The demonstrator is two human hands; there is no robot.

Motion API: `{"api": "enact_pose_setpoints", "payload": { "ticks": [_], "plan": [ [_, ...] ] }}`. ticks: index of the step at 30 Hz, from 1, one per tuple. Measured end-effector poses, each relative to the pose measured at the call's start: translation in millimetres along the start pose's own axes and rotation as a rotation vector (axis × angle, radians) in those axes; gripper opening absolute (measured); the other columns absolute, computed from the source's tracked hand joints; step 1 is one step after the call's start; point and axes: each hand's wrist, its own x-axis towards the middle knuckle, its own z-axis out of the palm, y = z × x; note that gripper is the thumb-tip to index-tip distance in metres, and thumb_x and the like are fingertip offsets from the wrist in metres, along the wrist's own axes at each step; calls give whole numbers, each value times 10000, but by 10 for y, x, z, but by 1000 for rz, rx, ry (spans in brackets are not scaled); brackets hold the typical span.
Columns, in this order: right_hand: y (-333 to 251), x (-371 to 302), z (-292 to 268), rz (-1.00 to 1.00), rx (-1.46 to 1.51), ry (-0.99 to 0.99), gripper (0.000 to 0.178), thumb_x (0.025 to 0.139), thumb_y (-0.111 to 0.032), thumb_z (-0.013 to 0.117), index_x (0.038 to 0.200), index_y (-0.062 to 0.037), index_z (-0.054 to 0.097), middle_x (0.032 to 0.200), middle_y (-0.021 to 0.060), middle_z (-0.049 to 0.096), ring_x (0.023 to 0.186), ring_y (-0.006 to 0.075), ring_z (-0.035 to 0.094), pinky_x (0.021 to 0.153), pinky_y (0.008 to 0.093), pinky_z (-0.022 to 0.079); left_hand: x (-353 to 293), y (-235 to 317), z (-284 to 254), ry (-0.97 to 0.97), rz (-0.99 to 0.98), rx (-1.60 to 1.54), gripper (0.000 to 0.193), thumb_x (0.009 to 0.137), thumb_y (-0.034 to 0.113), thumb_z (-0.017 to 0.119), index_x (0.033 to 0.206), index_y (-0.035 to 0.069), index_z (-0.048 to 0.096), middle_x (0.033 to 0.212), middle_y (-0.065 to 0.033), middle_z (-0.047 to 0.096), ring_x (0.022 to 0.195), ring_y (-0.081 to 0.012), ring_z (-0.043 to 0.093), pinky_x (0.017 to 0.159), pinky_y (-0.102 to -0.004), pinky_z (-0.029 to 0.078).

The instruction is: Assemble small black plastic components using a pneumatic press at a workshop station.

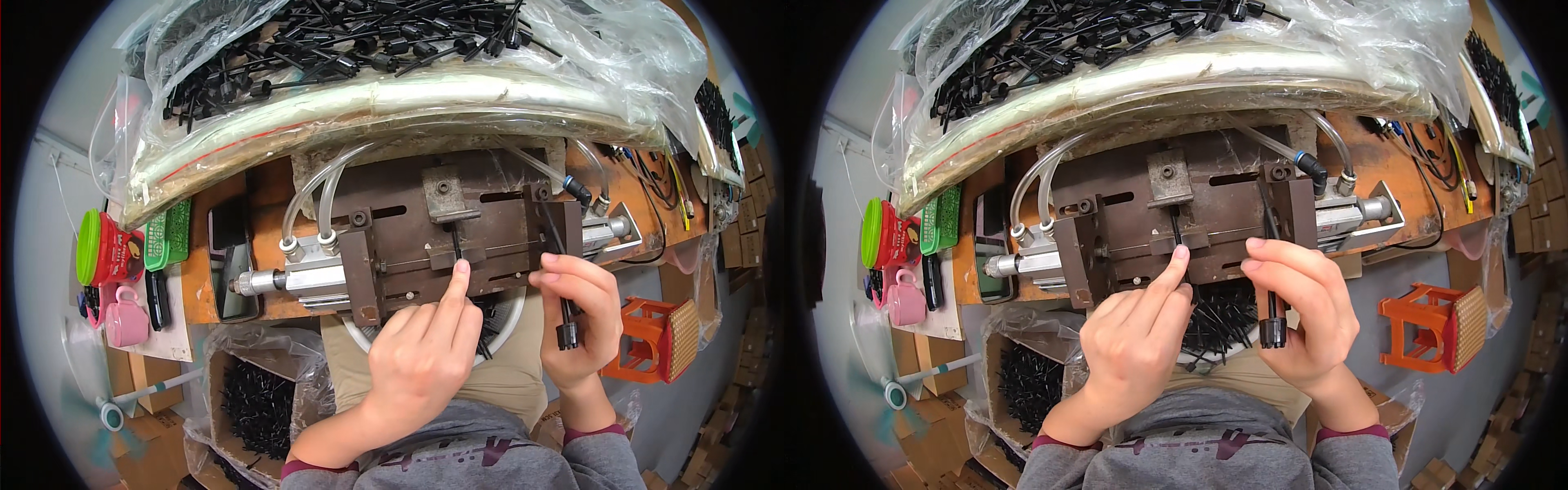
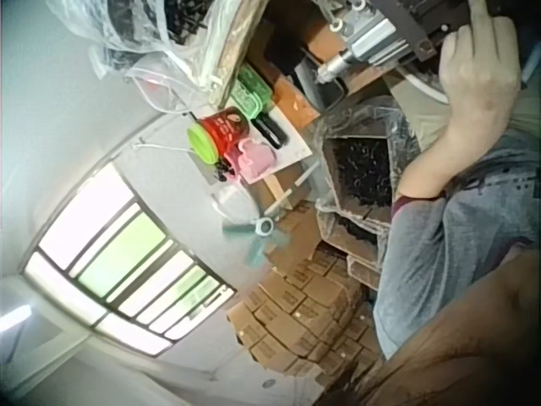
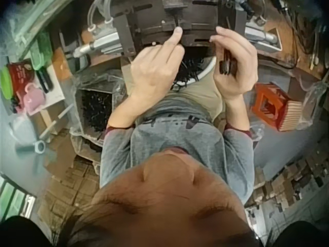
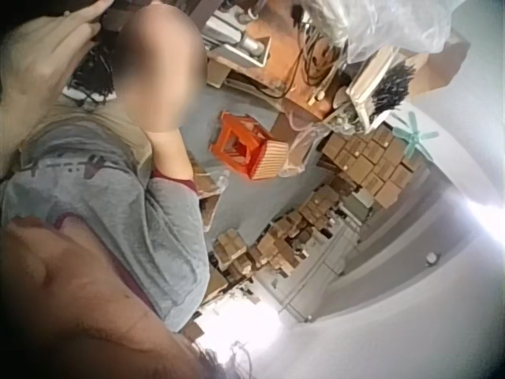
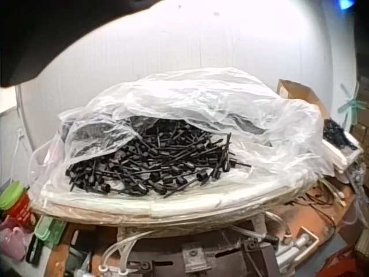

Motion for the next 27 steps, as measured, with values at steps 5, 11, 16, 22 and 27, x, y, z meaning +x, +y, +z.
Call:
{"api": "enact_pose_setpoints", "payload": {
  "ticks": [5,11,16,22,27],
  "plan": [
    [-77,28,-62,33,59,-59,235,835,138,681,1033,28,619,1058,218,696,843,272,738,776,338,596,18,-3,-69,-69,-40,-19,138,715,53,762,801,36,655,1148,-96,724,655,-145,662,571,-274,482],
    [-1,-21,-146,-209,-142,-115,252,733,40,729,984,57,708,1031,224,711,785,283,719,676,341,610,31,-10,-115,-29,-86,-361,281,698,60,833,949,15,715,1135,-120,724,776,-176,708,627,-276,543],
    [-68,-7,-56,-373,-181,-178,261,734,-35,721,975,65,723,1026,203,712,790,266,713,727,359,621,-68,5,-188,66,-21,-845,375,678,21,873,1028,-7,741,981,-135,740,815,-210,724,670,-295,596],
    [-19,32,6,-321,-88,-163,292,706,-39,721,978,67,720,1012,191,711,828,278,723,734,370,625,-119,78,-81,183,-71,-632,312,682,-80,804,975,-1,734,922,-114,724,796,-207,714,655,-281,574],
    [-20,-131,224,-120,189,-83,305,733,33,726,1037,43,713,1072,192,713,853,283,734,710,338,621,-123,28,27,184,-197,-877,277,717,-132,746,966,-28,685,961,-126,677,817,-183,680,716,-269,565]
  ]
}}
